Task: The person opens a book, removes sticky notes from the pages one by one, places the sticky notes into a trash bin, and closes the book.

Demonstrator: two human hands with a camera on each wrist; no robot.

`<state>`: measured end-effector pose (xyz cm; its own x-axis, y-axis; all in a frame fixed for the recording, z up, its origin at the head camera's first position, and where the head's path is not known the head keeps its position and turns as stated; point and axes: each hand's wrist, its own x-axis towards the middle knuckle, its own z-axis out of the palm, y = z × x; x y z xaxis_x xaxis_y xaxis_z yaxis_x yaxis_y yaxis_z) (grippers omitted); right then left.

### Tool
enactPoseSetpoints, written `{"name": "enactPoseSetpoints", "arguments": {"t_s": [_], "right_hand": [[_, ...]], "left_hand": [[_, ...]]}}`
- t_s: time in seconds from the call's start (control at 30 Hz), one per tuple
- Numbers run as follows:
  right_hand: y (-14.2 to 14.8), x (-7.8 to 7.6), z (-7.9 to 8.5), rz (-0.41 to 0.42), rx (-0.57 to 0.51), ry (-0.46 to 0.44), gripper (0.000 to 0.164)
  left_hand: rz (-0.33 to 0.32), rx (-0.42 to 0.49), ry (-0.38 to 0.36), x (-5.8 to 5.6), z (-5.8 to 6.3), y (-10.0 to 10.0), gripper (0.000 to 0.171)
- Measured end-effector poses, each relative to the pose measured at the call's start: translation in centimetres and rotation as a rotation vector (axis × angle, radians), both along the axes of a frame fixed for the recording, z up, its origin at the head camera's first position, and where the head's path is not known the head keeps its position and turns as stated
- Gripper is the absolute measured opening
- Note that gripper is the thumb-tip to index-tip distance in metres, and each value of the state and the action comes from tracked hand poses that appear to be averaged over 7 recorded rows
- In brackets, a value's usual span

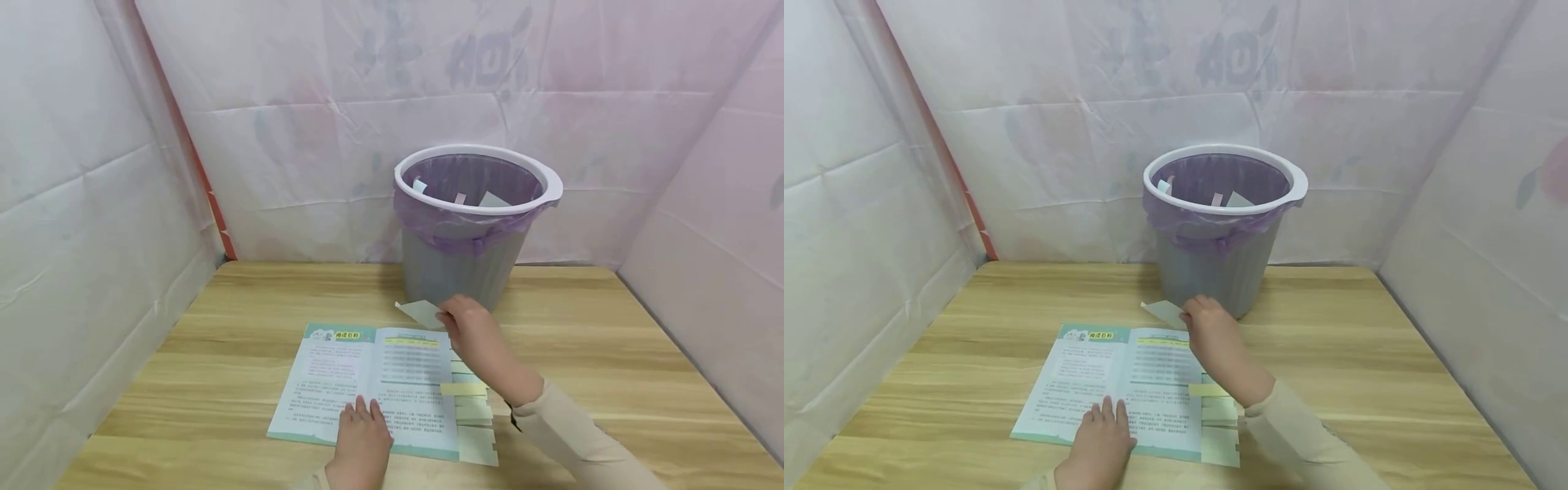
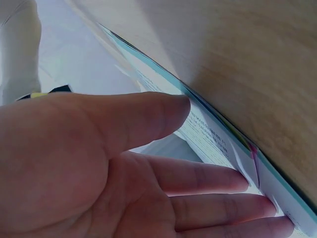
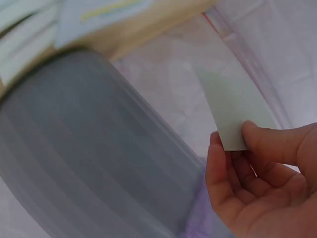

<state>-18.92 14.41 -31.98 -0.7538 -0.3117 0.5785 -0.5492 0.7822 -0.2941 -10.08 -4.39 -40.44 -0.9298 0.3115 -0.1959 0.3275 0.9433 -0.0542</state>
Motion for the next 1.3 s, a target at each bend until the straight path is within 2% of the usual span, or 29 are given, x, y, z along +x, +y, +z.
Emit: {"name": "enactPoseSetpoints", "arguments": {"t_s": [0.13,0.27,0.37,0.47,0.53,0.6,0.7,0.77,0.87,1.0,1.13,1.3], "right_hand": [[0.8,0.3,2.7,0.096,-0.050,0.074,0.016],[1.8,0.1,5.5,0.169,-0.083,0.228,0.022],[2.6,-0.4,7.4,0.200,-0.157,0.349,0.024],[3.4,-1.2,9.1,0.150,-0.224,0.473,0.019],[4.0,-2.0,10.1,0.066,-0.232,0.552,0.012],[4.6,-2.9,10.8,-0.010,-0.215,0.588,0.010],[5.7,-4.4,11.7,-0.054,-0.159,0.582,0.015],[6.5,-5.4,12.0,-0.047,-0.095,0.549,0.018],[7.3,-6.9,12.4,-0.042,-0.011,0.482,0.019],[7.9,-8.5,12.7,-0.077,0.051,0.369,0.020],[8.0,-9.3,12.8,-0.134,0.087,0.267,0.021],[8.2,-9.5,12.8,-0.169,0.125,0.173,0.022]], "left_hand": [[-0.006,-0.001,0.000,0.0,-0.2,0.0,0.063],[-0.015,-0.017,0.005,0.0,0.2,0.0,0.063],[-0.022,-0.030,0.012,0.1,0.3,0.0,0.064],[-0.023,-0.027,0.014,0.1,0.2,0.0,0.064],[-0.014,-0.014,0.012,0.1,0.2,0.0,0.063],[-0.003,-0.002,0.005,0.0,0.2,0.1,0.063],[0.017,0.008,-0.010,0.0,0.2,0.1,0.063],[0.024,0.003,-0.019,0.0,0.3,0.1,0.063],[0.030,0.000,-0.025,0.0,0.3,0.1,0.063],[0.024,-0.009,-0.017,-0.1,0.2,0.2,0.063],[0.002,-0.023,0.003,-0.1,0.1,0.1,0.064],[-0.009,-0.022,-0.005,-0.1,0.1,0.2,0.063]]}}
